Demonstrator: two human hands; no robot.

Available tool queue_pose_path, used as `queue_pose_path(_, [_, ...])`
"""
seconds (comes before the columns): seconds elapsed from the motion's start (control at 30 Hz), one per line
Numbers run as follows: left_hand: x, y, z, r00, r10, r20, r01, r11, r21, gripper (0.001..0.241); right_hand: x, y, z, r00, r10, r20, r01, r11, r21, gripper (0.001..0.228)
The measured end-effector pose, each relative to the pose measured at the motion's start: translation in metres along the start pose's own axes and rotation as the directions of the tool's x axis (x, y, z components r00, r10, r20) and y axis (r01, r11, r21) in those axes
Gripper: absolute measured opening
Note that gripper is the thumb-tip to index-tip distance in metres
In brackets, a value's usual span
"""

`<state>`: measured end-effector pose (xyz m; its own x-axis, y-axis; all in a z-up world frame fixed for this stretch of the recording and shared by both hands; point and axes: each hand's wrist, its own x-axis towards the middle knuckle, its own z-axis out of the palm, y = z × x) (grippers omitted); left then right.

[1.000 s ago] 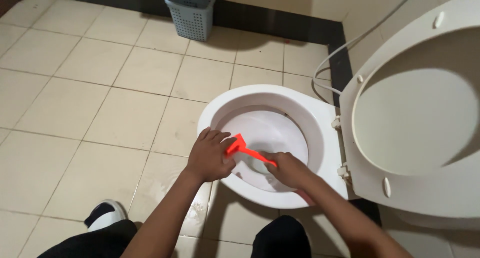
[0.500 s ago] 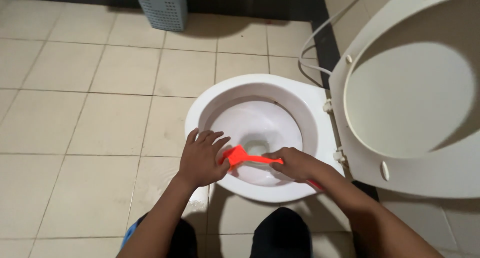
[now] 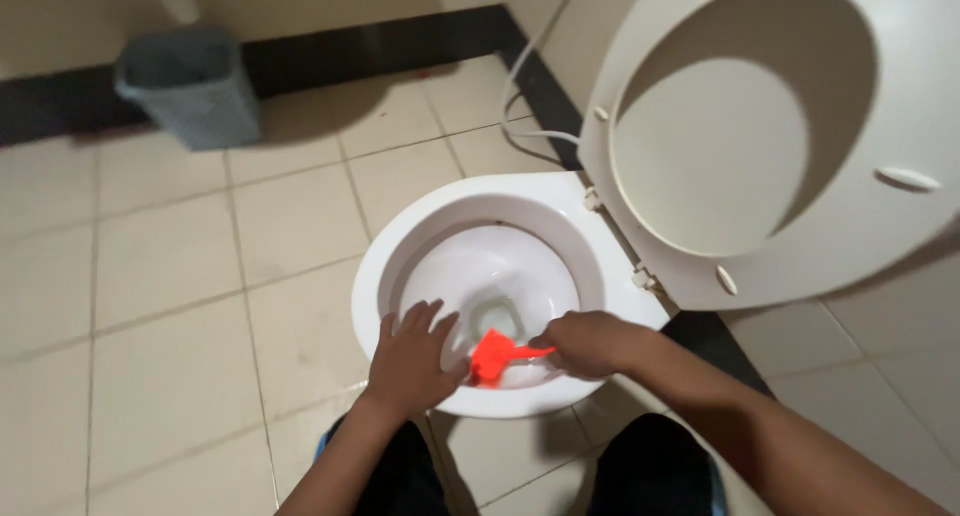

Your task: The person pours cleaning liquid from a bottle into the toilet bowl, then uses a red toilet brush to scrub the inside of the bowl. They flush the toilet and continue scrubbing before closing the lid and placing the brush on the floor.

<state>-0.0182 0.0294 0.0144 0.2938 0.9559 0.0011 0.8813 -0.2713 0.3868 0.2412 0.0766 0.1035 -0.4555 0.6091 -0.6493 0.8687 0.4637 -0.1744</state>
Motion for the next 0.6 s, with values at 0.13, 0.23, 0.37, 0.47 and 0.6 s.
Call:
queue_pose_path(0.13, [0.036,-0.038,-0.025,1.000,0.007,-0.016,-0.006,0.999,0.054,0.069,0.022,-0.012,0.019,0.995,0.035,-0.092,-0.031,0.998,0.051,0.041])
queue_pose_path(0.23, [0.052,-0.053,-0.034,0.999,0.046,0.010,-0.047,0.991,0.128,0.068,0.033,0.003,0.031,0.991,0.083,-0.106,-0.096,0.987,-0.126,0.027])
queue_pose_path(0.37, [0.048,-0.048,-0.038,0.995,0.038,0.095,-0.056,0.979,0.195,0.075,0.029,0.010,0.027,0.966,0.251,-0.065,-0.256,0.883,-0.394,0.019])
queue_pose_path(0.47, [0.049,-0.047,-0.043,0.995,0.032,0.099,-0.048,0.985,0.164,0.077,0.053,0.021,0.041,0.947,0.267,-0.176,-0.319,0.828,-0.462,0.029])
queue_pose_path(0.6, [0.048,-0.043,-0.050,0.988,-0.009,0.157,-0.021,0.982,0.185,0.080,0.066,0.012,0.045,0.936,0.296,-0.191,-0.351,0.826,-0.442,0.057])
